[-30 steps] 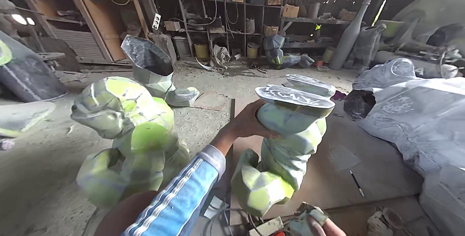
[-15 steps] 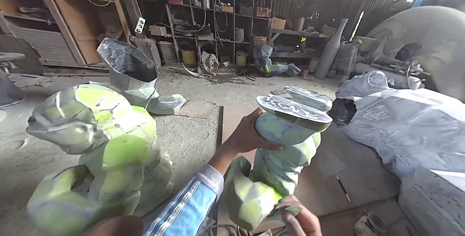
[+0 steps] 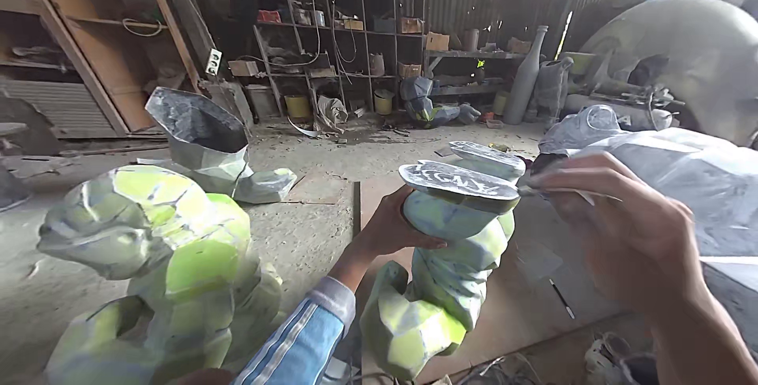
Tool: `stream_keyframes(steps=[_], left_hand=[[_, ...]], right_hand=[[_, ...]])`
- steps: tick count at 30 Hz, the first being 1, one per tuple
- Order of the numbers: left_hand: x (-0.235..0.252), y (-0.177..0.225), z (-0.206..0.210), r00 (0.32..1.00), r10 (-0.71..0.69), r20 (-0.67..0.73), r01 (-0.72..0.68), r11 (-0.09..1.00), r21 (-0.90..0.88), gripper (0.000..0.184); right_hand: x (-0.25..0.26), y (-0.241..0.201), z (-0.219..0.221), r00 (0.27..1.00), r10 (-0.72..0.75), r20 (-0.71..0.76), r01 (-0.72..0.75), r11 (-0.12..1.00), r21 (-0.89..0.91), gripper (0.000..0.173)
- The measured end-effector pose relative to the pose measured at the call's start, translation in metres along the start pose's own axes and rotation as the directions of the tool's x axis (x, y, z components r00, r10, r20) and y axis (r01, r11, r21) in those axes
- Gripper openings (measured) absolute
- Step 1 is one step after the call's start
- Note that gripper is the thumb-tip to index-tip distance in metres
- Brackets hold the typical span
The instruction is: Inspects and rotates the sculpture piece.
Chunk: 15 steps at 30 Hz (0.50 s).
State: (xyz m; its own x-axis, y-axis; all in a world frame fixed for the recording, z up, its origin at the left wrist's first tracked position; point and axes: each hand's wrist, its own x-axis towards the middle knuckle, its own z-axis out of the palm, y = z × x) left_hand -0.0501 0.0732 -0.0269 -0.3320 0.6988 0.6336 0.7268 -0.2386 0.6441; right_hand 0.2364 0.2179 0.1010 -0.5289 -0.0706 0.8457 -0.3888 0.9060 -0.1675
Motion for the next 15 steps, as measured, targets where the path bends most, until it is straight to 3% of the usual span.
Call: stream_keyframes(steps=[6,13,15], left_hand=[[0.006,0.005,0.005,0.997,-0.013,0.074,0.021,0.995,-0.102,0.091],[0.019,0.001,0.009,0.988,-0.018,0.152,0.033,0.995,-0.098,0.089],[0.019,-0.003,0.006,0.987,-0.008,0.161,0.030,0.991,-0.129,0.092]], right_hand=[[0.034,0.044,0.011,0.923,0.026,0.384,-0.010,0.999,-0.043,0.024],[0.040,0.025,-0.024,0.848,0.044,0.528,0.058,0.983,-0.176,0.025],[0.024,0.014,-0.035,0.861,0.031,0.508,0.017,0.996,-0.091,0.024]])
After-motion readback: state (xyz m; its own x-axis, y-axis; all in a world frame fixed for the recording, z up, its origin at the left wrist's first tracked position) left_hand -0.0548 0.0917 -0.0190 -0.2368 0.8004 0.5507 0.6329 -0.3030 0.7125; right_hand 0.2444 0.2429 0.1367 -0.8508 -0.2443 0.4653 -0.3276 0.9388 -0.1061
